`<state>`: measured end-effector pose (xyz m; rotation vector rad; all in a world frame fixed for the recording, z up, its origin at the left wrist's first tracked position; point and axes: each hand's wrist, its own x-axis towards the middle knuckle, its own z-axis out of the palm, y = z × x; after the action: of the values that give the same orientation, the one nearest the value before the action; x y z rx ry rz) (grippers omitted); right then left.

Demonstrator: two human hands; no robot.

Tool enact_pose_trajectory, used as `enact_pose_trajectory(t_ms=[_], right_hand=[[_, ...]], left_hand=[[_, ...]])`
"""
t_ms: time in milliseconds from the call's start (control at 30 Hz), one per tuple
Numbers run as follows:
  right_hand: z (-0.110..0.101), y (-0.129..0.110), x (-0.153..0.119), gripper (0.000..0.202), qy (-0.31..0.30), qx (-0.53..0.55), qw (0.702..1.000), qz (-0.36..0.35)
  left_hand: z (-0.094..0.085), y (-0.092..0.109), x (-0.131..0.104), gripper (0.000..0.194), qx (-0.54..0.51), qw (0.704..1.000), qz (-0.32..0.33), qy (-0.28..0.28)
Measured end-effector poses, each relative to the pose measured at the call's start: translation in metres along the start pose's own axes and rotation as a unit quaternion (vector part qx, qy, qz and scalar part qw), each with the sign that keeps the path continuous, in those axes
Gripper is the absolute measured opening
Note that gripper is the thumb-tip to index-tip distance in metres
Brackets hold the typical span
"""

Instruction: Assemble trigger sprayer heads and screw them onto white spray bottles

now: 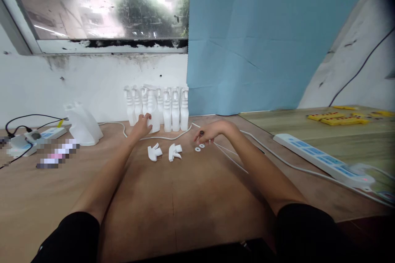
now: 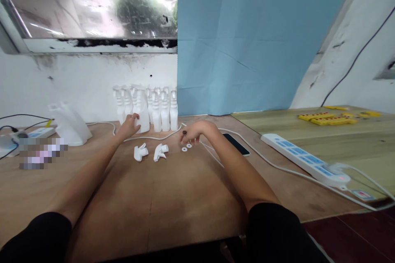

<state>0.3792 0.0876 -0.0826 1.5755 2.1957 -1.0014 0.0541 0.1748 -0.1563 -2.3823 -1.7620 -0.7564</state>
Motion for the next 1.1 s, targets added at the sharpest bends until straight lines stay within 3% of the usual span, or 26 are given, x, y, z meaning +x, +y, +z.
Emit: enact_pose_trajectory(t_ms=[233, 367, 467, 567, 633, 733, 833, 1000, 1100], right_hand=[[0.0, 0.001, -0.002, 0.058, 0.003, 0.041, 0.999, 0.019], [-0.001, -0.001, -0.006, 0.054, 0.038, 0.041, 0.998, 0.006], [-0.004, -0.005, -0.012, 0.042, 0.076, 0.023, 0.996, -0.04], [-0.005, -0.015, -0.022, 0.026, 0.152, 0.016, 0.975, -0.163], [-0.005, -0.025, -0.031, 0.025, 0.257, 0.059, 0.928, -0.264], [-0.002, -0.043, -0.045, 0.029, 0.421, 0.191, 0.807, -0.368], [0.0, -0.054, -0.055, 0.038, 0.494, 0.283, 0.711, -0.414], [-0.003, -0.053, -0.062, 0.05, 0.609, 0.292, 0.62, -0.399], [-0.005, -0.05, -0.063, 0.049, 0.631, 0.299, 0.6, -0.39]], left_hand=[[-0.014, 0.009, -0.007, 0.034, 0.031, 0.996, 0.014, 0.078], [-0.023, 0.021, -0.012, 0.034, 0.041, 0.991, 0.039, 0.122], [-0.029, 0.026, -0.013, 0.032, 0.049, 0.983, 0.071, 0.162], [-0.036, 0.03, -0.013, 0.028, 0.057, 0.963, 0.142, 0.224], [-0.043, 0.035, -0.012, 0.026, 0.064, 0.941, 0.204, 0.261], [-0.056, 0.049, -0.014, 0.024, 0.087, 0.899, 0.31, 0.296], [-0.069, 0.07, -0.019, 0.025, 0.092, 0.878, 0.37, 0.289], [-0.089, 0.095, -0.033, 0.028, 0.082, 0.875, 0.413, 0.241], [-0.099, 0.099, -0.038, 0.026, 0.094, 0.882, 0.419, 0.196]])
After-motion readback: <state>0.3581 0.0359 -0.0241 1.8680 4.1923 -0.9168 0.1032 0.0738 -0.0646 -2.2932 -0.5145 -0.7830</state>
